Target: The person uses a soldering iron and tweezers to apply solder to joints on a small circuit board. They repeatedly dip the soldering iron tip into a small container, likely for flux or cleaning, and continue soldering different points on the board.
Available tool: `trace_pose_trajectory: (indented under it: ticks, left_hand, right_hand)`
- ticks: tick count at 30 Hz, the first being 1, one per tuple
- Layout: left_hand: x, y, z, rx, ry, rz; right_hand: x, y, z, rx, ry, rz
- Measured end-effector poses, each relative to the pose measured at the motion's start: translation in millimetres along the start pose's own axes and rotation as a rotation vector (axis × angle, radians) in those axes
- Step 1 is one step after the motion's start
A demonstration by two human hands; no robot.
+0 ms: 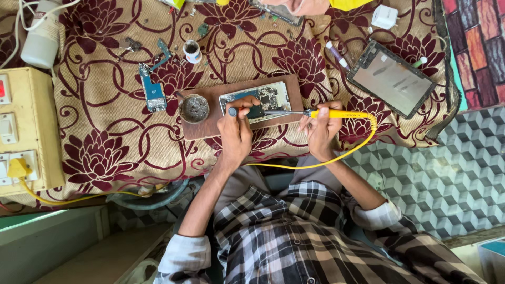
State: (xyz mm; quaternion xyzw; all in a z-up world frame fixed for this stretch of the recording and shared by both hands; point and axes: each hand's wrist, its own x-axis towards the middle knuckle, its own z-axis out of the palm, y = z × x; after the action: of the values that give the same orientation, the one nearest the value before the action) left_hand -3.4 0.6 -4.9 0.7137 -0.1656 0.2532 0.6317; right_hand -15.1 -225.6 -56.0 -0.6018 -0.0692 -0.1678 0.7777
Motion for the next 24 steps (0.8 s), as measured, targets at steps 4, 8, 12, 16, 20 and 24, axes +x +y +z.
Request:
trace_pose_trajectory:
  ticks: [4, 8, 12, 16, 20, 24]
  left_hand:
    - [4.9, -1.9, -0.2, 0.008, -0.004, 0.005]
    - [5.3, -1.6, 1.3, -0.047, 0.002, 0.035]
    - [2.5, -0.8, -0.1, 0.000, -0.012, -0.007]
    - [2.9, -1.0, -0.5, 0.004, -0.006, -0.006]
    - [4.6, -1.2, 1.2, -0.034, -0.006, 0.019]
    - [3.3, 1.2, -0.7, -0.015, -0.006, -0.002]
  right_hand:
    - [9.7, -1.1, 4.3, 0.012, -0.055, -0.047]
    - [10.1, -4.7, 5.9, -0.080, -0.073, -0.044]
    - [7.0, -6.0, 6.2, -0.116, -0.052, -0.052]
    - [9.5, -5.9, 9.1, -0.025, -0.008, -0.078]
    - [13.0, -8.1, 10.1, 0.057, 0.037, -0.050]
    - [15.4, -10.8, 14.0, -0.005, 0.080, 0.023]
